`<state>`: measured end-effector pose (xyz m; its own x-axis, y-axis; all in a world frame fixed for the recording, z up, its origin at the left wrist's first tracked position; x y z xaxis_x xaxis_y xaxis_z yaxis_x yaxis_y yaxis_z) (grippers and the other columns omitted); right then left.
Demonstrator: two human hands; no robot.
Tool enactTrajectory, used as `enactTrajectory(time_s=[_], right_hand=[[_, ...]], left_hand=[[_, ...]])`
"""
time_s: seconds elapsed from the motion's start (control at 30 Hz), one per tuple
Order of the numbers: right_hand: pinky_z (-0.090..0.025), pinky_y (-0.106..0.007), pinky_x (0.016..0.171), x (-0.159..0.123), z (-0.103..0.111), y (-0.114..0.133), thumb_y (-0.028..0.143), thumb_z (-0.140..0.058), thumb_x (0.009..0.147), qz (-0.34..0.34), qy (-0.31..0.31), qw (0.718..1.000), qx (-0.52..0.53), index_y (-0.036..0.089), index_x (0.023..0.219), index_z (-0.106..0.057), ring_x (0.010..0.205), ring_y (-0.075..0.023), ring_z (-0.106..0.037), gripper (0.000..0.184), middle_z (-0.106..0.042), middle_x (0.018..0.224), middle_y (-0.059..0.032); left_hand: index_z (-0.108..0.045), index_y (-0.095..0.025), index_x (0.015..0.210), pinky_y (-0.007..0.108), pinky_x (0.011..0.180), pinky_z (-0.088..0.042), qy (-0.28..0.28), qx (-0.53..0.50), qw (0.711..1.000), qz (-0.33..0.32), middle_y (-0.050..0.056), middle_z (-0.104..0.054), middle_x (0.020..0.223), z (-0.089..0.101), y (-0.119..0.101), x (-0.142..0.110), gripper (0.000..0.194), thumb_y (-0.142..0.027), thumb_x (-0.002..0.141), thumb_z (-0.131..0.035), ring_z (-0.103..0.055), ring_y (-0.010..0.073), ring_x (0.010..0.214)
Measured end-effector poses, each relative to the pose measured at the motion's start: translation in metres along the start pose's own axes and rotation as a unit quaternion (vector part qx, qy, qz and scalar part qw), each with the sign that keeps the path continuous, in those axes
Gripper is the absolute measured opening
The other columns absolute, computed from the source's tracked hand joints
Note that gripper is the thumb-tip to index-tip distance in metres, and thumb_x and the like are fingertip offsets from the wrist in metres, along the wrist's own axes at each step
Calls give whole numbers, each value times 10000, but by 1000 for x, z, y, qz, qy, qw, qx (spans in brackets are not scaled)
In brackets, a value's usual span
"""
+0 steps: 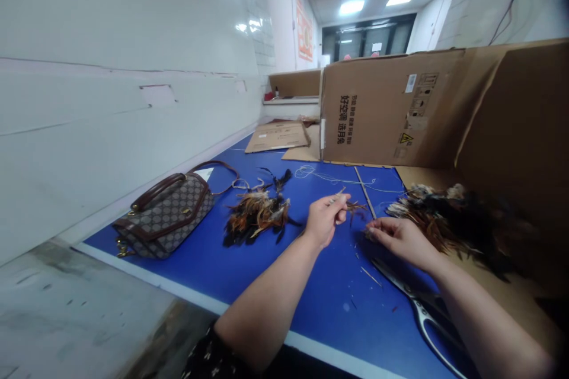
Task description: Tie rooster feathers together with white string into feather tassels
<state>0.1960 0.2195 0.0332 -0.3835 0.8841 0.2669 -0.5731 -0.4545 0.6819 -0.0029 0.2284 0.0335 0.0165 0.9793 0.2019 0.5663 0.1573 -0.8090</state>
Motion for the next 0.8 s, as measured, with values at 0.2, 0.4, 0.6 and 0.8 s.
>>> enactTrajectory(time_s=[0.2, 0.4, 0.6, 0.8], right_hand=[[-432, -292, 564, -10, 14, 11, 486, -557, 969, 0, -115, 991, -75, 189, 1167, -755, 526, -172, -545, 408, -641, 609, -2], [-520, -312, 761, -10, -13, 30, 437, -488, 1037, 81, 14, 997, 7, 216, 1343, -665, 829, -230, -702, 417, -775, 969, -70], [-484, -296, 704, -7, -19, 26, 457, -443, 1053, 76, 17, 996, 48, 186, 954, -704, 719, -197, -609, 388, -704, 807, -47], [-419, -266, 613, -4, -11, 10, 569, -488, 1019, 14, -17, 987, 157, 170, 890, -656, 657, -155, -497, 452, -577, 715, -2]], left_hand=[[-773, -90, 948, 221, 494, -263, 19, 124, 992, 28, 2, -576, 637, 0, 10, -5, 414, -474, 799, -815, -451, 56, 518], [-747, -89, 904, 219, 508, -273, 89, 80, 988, 97, -10, -547, 647, -16, 26, -19, 359, -424, 802, -826, -441, 51, 527], [-724, -93, 1124, 220, 496, -244, 89, -3, 989, 120, 26, -616, 807, -25, 22, -24, 489, -334, 732, -886, -463, 43, 538], [-706, -96, 1175, 224, 528, -295, 78, 20, 993, 85, -13, -570, 674, -24, 22, -20, 529, -358, 749, -877, -486, 69, 563]])
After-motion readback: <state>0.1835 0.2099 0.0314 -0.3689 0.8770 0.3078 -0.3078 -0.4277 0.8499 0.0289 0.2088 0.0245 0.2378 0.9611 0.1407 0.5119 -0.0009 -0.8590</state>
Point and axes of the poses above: each hand's wrist, its own x-axis towards the middle knuckle, its own z-axis out of the back of the hand, y = z × x, the point moved 5 cm from there along x, towards the middle knuckle
